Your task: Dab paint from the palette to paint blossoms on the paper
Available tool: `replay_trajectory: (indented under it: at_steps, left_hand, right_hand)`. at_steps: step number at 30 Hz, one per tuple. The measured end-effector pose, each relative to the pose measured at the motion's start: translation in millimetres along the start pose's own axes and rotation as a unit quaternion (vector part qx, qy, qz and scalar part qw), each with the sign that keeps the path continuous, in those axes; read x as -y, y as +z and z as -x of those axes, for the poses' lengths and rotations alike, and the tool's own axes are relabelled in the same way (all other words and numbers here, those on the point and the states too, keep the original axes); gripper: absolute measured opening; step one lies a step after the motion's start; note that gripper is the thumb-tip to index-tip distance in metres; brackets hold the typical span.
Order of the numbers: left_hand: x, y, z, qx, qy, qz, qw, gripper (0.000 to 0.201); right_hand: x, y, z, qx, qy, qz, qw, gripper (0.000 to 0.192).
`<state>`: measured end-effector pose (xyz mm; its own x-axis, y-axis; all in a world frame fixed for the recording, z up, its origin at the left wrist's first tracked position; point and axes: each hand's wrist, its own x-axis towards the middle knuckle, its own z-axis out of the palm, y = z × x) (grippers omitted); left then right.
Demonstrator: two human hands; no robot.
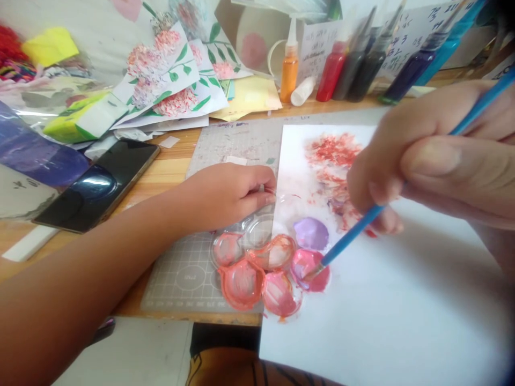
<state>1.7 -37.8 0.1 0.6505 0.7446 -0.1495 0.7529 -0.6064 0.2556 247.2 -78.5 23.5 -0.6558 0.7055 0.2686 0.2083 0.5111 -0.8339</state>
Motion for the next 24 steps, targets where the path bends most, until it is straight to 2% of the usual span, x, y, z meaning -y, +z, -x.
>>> replay_trajectory:
  at_steps: [2,3,6,9,17,22,24]
  left_hand:
    - [0.5,0.7,0.1,-0.001,0.002,-0.002,1.0,0.024]
    - [0.7,1.2,0.3,-0.002,0.004,-0.003,1.0,0.025]
    - [0.9,2.5,1.1,-0.003,0.006,-0.008,1.0,0.026]
    - [0.5,3.2,1.1,-0.002,0.008,-0.009,1.0,0.027]
    - [0.8,3.1,0.6,-0.01,0.026,0.004,1.0,0.026]
    - [0.4,3.3,1.9,-0.01,0.028,0.008,1.0,0.025]
    - [0.2,3.7,1.9,-0.009,0.026,0.01,1.0,0.026]
  right_hand:
    - [-4.3,2.9,-2.9,0.017,-0.05,-0.028,0.998,0.053]
    - [-6.9,4.2,-4.7,0.016,-0.041,-0.059,0.997,0.046]
    - [-13.7,6.8,-9.6,0.009,0.041,-0.16,0.986,0.028]
    - [-15.9,7.3,-11.2,0.011,0.054,-0.187,0.981,0.028]
    - [-18.1,-2.4,-5.2,-0.002,0.017,-0.163,0.986,0.027]
    - [-9.1,-4.3,-1.9,-0.076,-0.036,-0.034,0.996,0.041]
    - [-6.3,-3.7,-1.1,-0.083,-0.046,-0.011,0.995,0.045]
